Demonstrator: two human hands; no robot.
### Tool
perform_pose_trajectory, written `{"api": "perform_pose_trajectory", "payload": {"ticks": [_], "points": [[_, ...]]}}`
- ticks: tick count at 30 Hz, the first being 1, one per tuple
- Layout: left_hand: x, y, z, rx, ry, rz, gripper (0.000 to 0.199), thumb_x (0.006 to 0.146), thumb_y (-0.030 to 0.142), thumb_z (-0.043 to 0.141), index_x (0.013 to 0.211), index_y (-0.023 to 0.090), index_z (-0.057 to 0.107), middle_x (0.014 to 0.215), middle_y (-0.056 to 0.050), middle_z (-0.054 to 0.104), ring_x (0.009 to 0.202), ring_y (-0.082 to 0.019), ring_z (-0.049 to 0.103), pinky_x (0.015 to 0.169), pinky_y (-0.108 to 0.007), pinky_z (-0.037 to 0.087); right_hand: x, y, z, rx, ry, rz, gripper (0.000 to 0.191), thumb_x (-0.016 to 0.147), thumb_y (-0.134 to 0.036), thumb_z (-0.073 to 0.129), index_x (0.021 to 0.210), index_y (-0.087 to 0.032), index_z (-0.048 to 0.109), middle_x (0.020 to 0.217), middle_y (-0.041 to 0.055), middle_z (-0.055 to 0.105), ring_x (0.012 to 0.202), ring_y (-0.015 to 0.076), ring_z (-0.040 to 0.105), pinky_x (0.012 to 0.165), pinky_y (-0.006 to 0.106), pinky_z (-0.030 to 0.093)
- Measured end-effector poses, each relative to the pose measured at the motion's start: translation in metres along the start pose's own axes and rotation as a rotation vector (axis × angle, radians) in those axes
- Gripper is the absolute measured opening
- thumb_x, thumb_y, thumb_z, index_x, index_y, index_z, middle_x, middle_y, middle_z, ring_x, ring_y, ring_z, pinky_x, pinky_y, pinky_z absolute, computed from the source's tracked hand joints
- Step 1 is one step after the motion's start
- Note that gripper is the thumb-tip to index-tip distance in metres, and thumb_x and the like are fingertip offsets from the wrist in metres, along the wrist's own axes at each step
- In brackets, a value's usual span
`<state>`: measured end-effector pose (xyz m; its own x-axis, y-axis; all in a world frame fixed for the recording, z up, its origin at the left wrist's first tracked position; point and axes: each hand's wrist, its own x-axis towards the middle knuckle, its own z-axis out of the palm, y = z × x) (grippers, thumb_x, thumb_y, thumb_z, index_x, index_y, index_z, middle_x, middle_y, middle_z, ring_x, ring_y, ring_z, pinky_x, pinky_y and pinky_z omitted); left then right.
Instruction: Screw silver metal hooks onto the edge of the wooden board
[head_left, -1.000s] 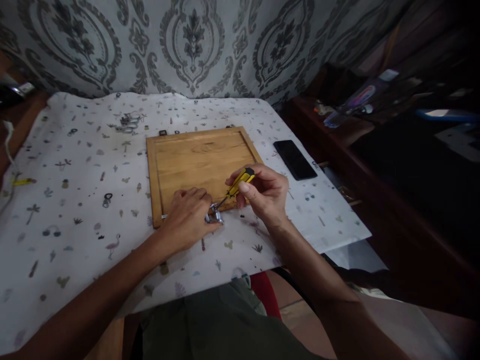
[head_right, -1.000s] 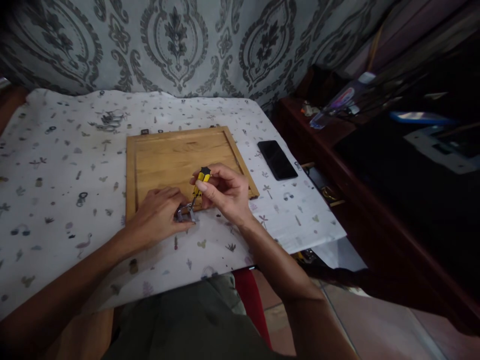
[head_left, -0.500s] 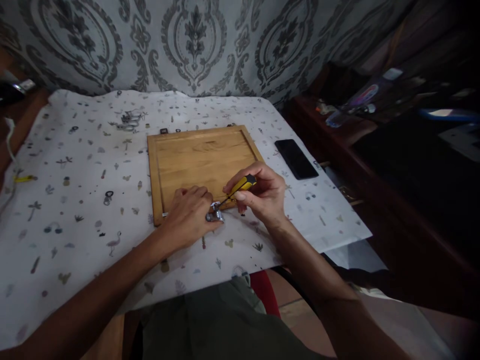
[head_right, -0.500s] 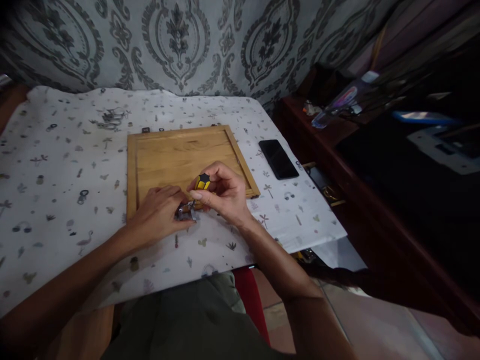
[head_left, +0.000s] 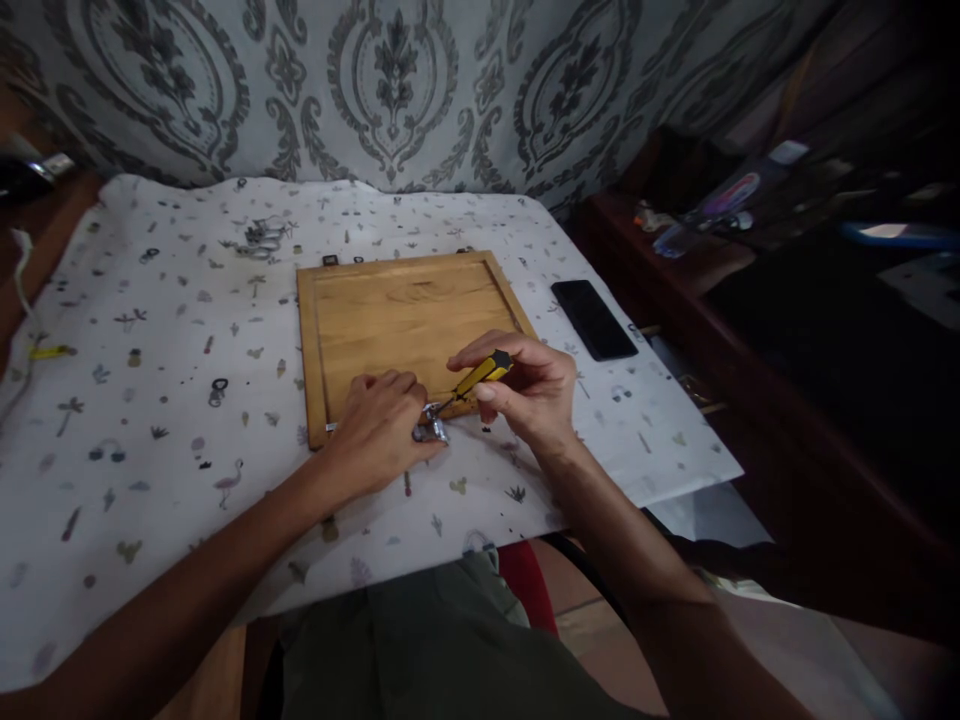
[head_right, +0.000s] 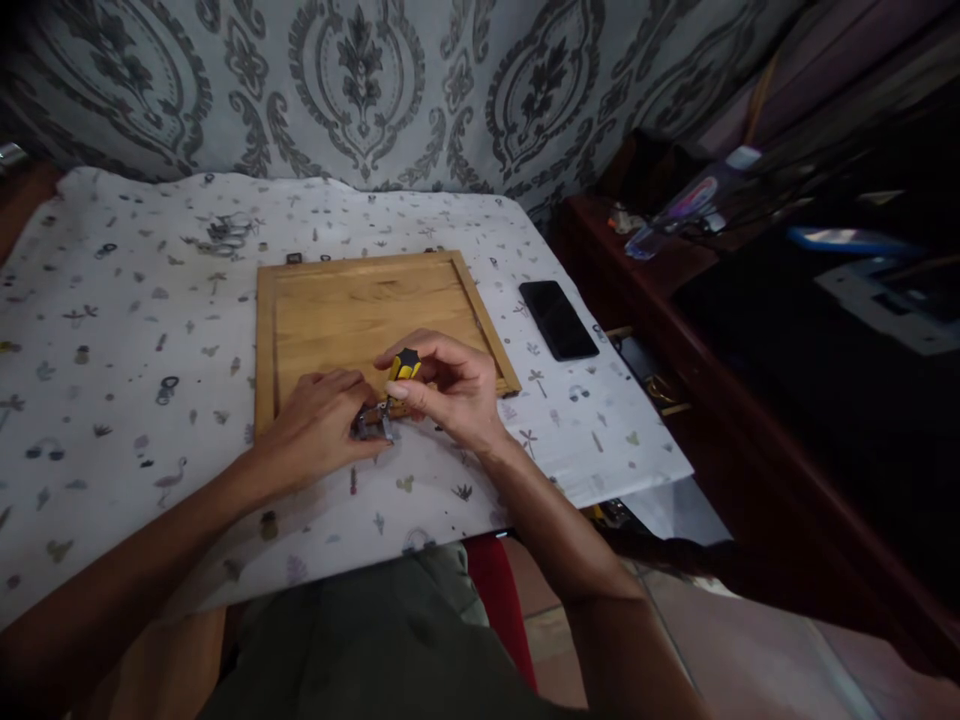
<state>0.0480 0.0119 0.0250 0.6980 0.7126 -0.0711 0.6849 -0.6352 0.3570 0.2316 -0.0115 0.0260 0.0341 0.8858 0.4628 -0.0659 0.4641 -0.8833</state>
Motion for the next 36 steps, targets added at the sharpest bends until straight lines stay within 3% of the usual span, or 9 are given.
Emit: {"api": "perform_pose_trajectory", "payload": {"ticks": [6, 13, 20, 28, 36], "points": [[-0.001, -0.001, 0.000, 0.006, 0.022, 0.018, 0.023, 0.090, 0.039, 0.072, 0.099, 0.019, 0.067, 0.106, -0.009, 0.070, 0.107, -0.033, 0.064, 0.095, -0.050, 0.047, -0.002, 0.000, 0.000, 0.040, -0.010, 0.067, 0.034, 0.070, -0.043, 0.092, 0.079, -0.020, 0.069, 0.078, 0.0010, 0.079, 0.044, 0.0077, 0.061, 0.034, 0.016, 0.048], [0.000, -0.001, 0.001, -0.009, 0.018, 0.013, 0.021, 0.088, 0.038, 0.074, 0.094, 0.019, 0.067, 0.104, -0.010, 0.069, 0.108, -0.034, 0.064, 0.094, -0.050, 0.047, -0.003, -0.001, -0.002, 0.044, -0.051, 0.119, 0.031, 0.076, -0.042, 0.089, 0.098, -0.021, 0.081, 0.083, 0.0021, 0.080, 0.041, 0.0065, 0.059, 0.036, 0.018, 0.052], [0.000, -0.001, 0.002, 0.016, 0.012, 0.015, 0.022, 0.088, 0.038, 0.074, 0.094, 0.018, 0.066, 0.102, -0.009, 0.068, 0.107, -0.032, 0.064, 0.096, -0.049, 0.046, -0.001, 0.000, -0.003, 0.012, -0.041, -0.004, 0.017, 0.074, -0.032, 0.091, 0.083, -0.022, 0.081, 0.082, 0.0031, 0.079, 0.054, 0.0098, 0.065, 0.035, 0.016, 0.050], [-0.001, -0.002, 0.003, 0.034, 0.028, 0.036, 0.025, 0.089, 0.040, 0.074, 0.096, 0.017, 0.066, 0.103, -0.009, 0.069, 0.107, -0.032, 0.064, 0.094, -0.048, 0.047, -0.009, 0.002, 0.003, -0.019, 0.084, -0.069, 0.015, 0.080, -0.024, 0.086, 0.095, -0.025, 0.082, 0.084, 0.0005, 0.080, 0.044, 0.0064, 0.062, 0.036, 0.016, 0.052], [-0.001, -0.001, 0.001, 0.048, 0.010, 0.028, 0.026, 0.091, 0.041, 0.073, 0.095, 0.017, 0.066, 0.105, -0.009, 0.069, 0.107, -0.032, 0.064, 0.094, -0.048, 0.046, -0.013, 0.001, 0.001, -0.147, 0.101, -0.185, 0.018, 0.083, -0.029, 0.084, 0.098, -0.022, 0.080, 0.086, 0.0032, 0.080, 0.052, 0.0104, 0.068, 0.034, 0.016, 0.050]]}}
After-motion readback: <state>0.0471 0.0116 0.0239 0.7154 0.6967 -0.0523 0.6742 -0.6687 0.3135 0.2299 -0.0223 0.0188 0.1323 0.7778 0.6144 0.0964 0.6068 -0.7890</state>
